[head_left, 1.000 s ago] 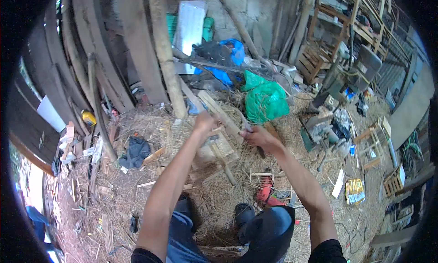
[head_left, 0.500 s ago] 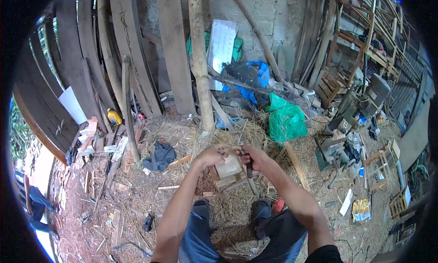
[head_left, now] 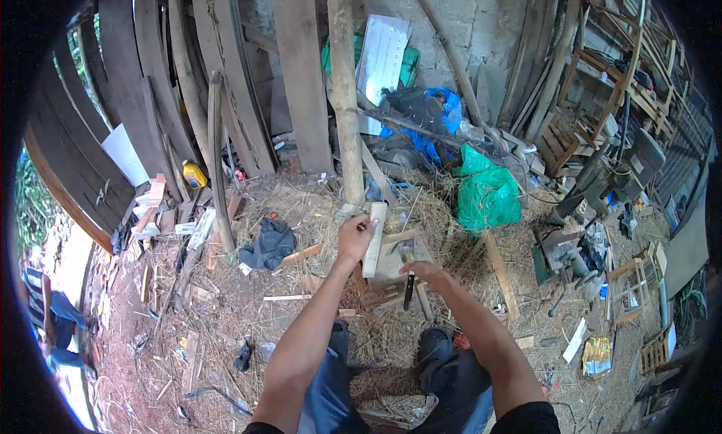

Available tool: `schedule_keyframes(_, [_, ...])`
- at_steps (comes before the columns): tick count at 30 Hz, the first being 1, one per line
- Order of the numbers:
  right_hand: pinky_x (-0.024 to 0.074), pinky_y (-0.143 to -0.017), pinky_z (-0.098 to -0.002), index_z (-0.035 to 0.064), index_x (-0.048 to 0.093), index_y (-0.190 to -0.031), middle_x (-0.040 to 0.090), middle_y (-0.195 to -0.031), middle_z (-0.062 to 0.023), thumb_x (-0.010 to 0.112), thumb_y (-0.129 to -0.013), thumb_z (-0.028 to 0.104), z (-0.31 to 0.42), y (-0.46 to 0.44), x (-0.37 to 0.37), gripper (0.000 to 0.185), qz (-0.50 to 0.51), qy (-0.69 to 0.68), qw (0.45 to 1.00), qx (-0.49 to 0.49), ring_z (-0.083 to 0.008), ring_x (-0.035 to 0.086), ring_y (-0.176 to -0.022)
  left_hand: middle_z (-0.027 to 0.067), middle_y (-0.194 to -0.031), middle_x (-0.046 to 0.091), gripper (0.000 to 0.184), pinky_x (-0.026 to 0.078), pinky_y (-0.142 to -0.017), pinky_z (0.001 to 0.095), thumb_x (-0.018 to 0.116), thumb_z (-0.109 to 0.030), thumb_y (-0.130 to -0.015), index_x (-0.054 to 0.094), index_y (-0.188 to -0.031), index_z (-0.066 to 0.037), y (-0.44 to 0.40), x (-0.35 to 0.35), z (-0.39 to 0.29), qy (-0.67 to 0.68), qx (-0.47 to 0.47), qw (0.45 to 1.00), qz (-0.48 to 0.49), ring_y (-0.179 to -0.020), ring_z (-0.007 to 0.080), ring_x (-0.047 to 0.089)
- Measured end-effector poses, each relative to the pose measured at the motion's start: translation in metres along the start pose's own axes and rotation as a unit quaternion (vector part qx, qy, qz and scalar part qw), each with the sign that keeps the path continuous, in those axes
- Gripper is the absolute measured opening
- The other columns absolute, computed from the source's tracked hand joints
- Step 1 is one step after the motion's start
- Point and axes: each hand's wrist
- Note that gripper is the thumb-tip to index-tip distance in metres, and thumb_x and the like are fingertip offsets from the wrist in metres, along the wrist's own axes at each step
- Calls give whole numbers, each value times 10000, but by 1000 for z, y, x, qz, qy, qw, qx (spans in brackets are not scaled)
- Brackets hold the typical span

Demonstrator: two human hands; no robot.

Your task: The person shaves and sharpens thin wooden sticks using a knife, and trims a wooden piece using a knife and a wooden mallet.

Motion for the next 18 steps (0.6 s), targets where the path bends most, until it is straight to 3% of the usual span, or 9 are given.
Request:
schedule_keyframes(3, [459,-741,-324,111,691,-901,653,-943,-23,544,-867,308,-16,-13,8,248,82,10,997,-8,-157,556,-915,92,-763,615,270,447,-684,292,661,-285,-818,648,-880,-23,-2,0,-3,0,4,999,-43,-705,162,553])
schedule_keyframes(5, [459,-754,-331,139,710,-853,674,-901,-28,530,-869,318,-10,-11,17,255,14,114,989,90,-168,578,-904,122,-794,641,302,452,-700,312,658,-305,-817,656,-915,-20,-5,-4,-11,42,-86,995,-9,-728,180,583])
schedule_keyframes(6, [459,-754,-331,139,710,-853,674,-901,-28,530,-869,318,-27,-20,19,255,15,114,989,93,-168,578,-904,122,-794,641,302,452,-700,312,658,-305,-817,656,-915,-20,-4,-4,-12,42,-89,995,-8,-728,180,583])
schedule_keyframes(8, [472,-749,-341,133,717,-823,681,-883,-86,514,-857,358,-73,-47,23,305,-60,281,958,19,-233,618,-864,146,-831,659,308,460,-705,328,655,-306,-818,660,-925,-18,-2,-4,-14,43,-56,997,-42,-749,204,609])
schedule_keyframes(11, [481,-776,-372,119,711,-852,672,-874,-149,479,-852,441,-1,0,31,397,-97,187,971,112,-320,630,-856,119,-663,598,248,446,-611,341,657,-248,-802,627,-829,-3,4,-7,-20,47,-21,997,-57,-603,212,551])
schedule_keyframes(14, [479,-802,-396,119,708,-887,666,-874,-168,452,-847,503,-67,-36,23,463,-91,318,943,40,-353,627,-850,135,-699,626,266,468,-634,358,635,-275,-816,633,-834,-9,5,-10,-11,-15,59,998,-36,-639,249,602])
schedule_keyframes(15, [462,-831,-398,129,694,-975,666,-902,-143,452,-840,553,-44,-21,29,507,-110,278,946,126,-311,614,-932,135,-699,626,266,468,-634,358,635,-275,-816,633,-834,-9,4,-10,-9,-17,65,997,-40,-639,249,602])
schedule_keyframes(16, [462,-831,-398,129,694,-975,666,-902,-143,452,-840,553,-28,-5,34,507,-112,277,947,120,-311,614,-932,139,-716,637,278,477,-650,369,619,-294,-825,638,-848,-17,5,-8,-5,-32,34,999,-14,-667,266,620])
schedule_keyframes(18, [458,-818,-394,136,679,-1026,657,-919,-106,439,-865,542,-16,15,46,499,-31,114,975,186,-269,587,-953,144,-733,648,291,486,-665,381,604,-313,-834,643,-862,-26,9,-8,-7,-49,4,999,6,-695,282,638])
Point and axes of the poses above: each hand's wrist, its own y-axis away from the middle knuckle, its own x-axis out of the palm, z = x × y
